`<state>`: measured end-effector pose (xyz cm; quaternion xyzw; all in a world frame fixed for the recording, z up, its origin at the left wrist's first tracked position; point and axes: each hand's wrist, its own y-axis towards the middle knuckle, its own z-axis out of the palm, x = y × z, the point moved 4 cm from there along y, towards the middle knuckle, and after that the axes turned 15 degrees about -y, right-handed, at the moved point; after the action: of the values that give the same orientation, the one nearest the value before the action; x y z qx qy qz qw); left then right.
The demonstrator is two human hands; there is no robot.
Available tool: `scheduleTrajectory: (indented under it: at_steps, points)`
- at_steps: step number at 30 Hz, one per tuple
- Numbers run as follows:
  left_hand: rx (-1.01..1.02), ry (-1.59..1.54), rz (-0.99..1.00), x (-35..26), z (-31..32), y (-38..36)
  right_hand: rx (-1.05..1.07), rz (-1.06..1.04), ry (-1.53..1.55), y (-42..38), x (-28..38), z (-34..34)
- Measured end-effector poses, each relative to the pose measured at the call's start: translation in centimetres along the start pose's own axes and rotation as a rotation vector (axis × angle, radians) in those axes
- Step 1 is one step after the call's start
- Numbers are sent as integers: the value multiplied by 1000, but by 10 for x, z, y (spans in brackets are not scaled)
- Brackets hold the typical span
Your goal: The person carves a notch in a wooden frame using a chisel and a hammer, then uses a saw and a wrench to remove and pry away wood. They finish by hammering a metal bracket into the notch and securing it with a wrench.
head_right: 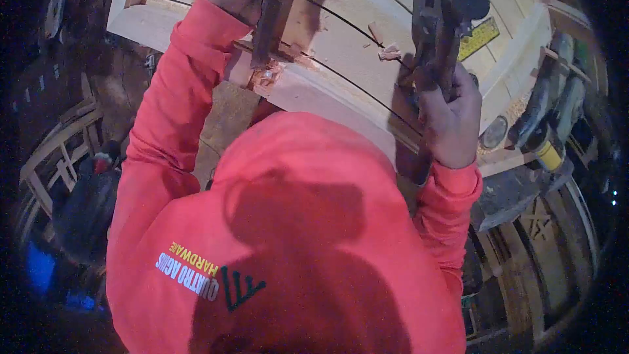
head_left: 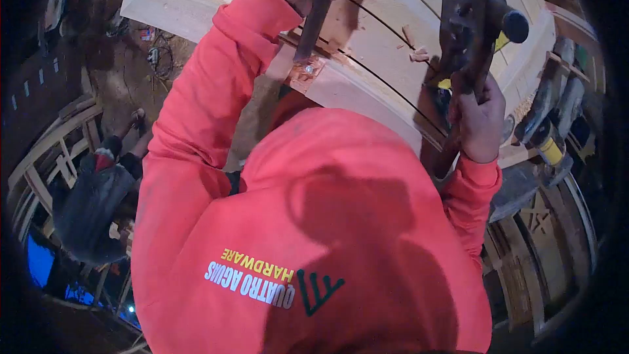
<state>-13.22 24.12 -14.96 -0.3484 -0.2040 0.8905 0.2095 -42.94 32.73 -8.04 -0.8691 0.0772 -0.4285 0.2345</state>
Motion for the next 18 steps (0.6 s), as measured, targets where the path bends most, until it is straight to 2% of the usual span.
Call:
scheduleTrajectory:
  at_steps: [6, 8, 10, 11, 12, 14, 17, 18]
  points:
    - [66, -53, -50, 7, 1, 2, 24, -40, 144, 27, 23, 3]
    - [67, -40, -62, 6, 5, 0, 20, -56, 49, 39, 30, -4]
    - [8, 117, -18, 4, 12, -3, -28, -79, -50, 51, 34, -12]
    - [-23, 196, 1, 4, 15, -3, -64, -161, -151, 59, 38, -20]
    - [16, 162, -11, 7, 16, -2, -101, -244, -253, 67, 45, -29]
    - [92, 93, -30, 12, 18, -1, -182, -303, -263, 86, 60, -45]
    - [179, 47, -79, 14, 32, -6, -277, -246, 72, 125, 60, -69]
    - [261, -6, -73, 18, 34, -4, -225, -258, 3, 139, 59, -75]
